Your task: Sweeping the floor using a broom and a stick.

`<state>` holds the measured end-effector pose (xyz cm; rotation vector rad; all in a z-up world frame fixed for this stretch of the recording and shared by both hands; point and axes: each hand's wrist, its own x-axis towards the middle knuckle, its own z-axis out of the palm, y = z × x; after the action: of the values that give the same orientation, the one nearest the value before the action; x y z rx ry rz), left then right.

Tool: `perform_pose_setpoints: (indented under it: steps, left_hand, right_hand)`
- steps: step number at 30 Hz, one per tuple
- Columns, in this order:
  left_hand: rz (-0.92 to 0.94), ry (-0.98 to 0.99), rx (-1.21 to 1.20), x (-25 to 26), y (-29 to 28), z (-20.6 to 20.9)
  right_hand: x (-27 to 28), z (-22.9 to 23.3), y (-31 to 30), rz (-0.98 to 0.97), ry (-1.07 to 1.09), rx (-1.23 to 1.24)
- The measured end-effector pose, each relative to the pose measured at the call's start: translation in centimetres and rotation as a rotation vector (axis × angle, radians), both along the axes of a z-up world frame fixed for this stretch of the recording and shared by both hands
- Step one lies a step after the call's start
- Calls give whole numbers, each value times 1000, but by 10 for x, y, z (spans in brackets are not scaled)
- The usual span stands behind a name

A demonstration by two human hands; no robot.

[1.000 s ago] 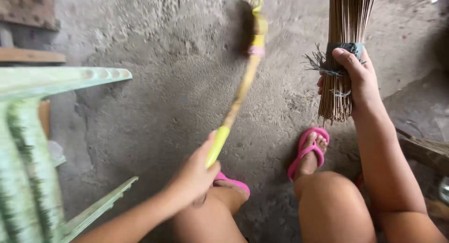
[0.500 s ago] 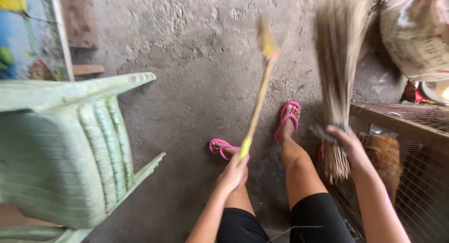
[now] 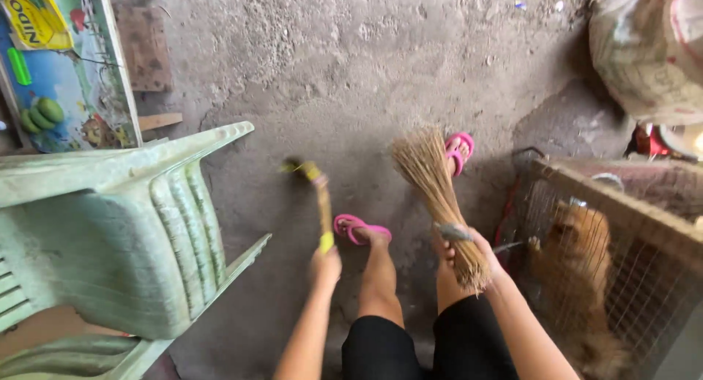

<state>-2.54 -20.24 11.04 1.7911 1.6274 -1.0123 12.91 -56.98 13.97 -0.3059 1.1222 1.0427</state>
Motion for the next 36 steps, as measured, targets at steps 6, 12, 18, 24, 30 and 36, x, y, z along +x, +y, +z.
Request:
perform_pose_setpoints:
  steps: [6,12,18,24,30,36]
  left_hand:
    - [-31,-358,-71,233,-195,-37]
    - [-374,-614,-238,301,-219,12]
    - [-209,-523,-306,253,-198,29]
    - [-263,-611,-20,305,-249,-68]
    - [-511,-473,-291,340,-256,-20]
    - [-257,-912,-170,239,-149,-12]
  right_hand:
    - [162,-42,-79,-177,-36,-92]
    - [251,-5,-133,-71,-276,-305]
    - [237,60,-135,242,-321,-456]
    - [220,-29,-115,183,-26,-97]
    - [238,-32,-143,42,-137,-276]
    - [271,-10,-139,189,-458,-309]
